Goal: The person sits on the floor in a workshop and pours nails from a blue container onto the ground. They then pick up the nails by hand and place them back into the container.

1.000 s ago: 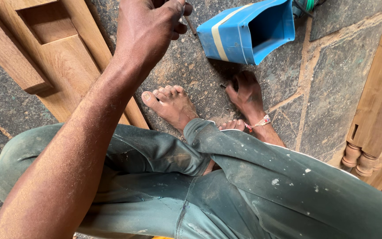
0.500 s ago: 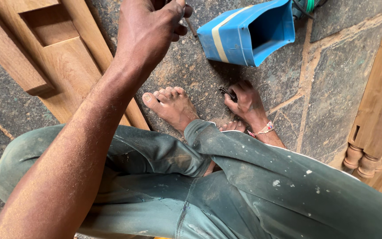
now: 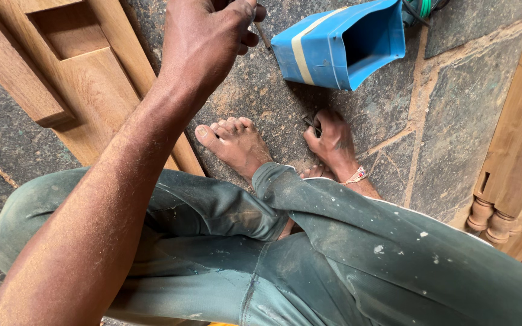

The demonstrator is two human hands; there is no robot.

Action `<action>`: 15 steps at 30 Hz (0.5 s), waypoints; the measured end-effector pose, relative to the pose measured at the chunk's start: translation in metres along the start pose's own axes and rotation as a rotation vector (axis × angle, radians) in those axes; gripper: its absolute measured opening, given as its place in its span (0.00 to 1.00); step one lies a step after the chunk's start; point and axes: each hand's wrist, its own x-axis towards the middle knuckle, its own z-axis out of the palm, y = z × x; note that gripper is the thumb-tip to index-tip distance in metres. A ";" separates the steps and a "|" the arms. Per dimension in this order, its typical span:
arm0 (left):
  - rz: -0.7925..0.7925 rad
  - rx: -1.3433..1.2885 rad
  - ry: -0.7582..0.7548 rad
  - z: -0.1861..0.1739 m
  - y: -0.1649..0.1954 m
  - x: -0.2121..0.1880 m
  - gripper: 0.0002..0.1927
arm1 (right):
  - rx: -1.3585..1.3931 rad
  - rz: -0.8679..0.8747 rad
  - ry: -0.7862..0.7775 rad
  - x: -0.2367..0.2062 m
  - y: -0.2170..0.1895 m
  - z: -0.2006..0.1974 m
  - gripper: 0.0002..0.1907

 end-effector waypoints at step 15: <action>-0.039 -0.020 -0.017 -0.002 0.002 -0.001 0.11 | 0.884 0.420 0.343 0.027 -0.024 -0.124 0.07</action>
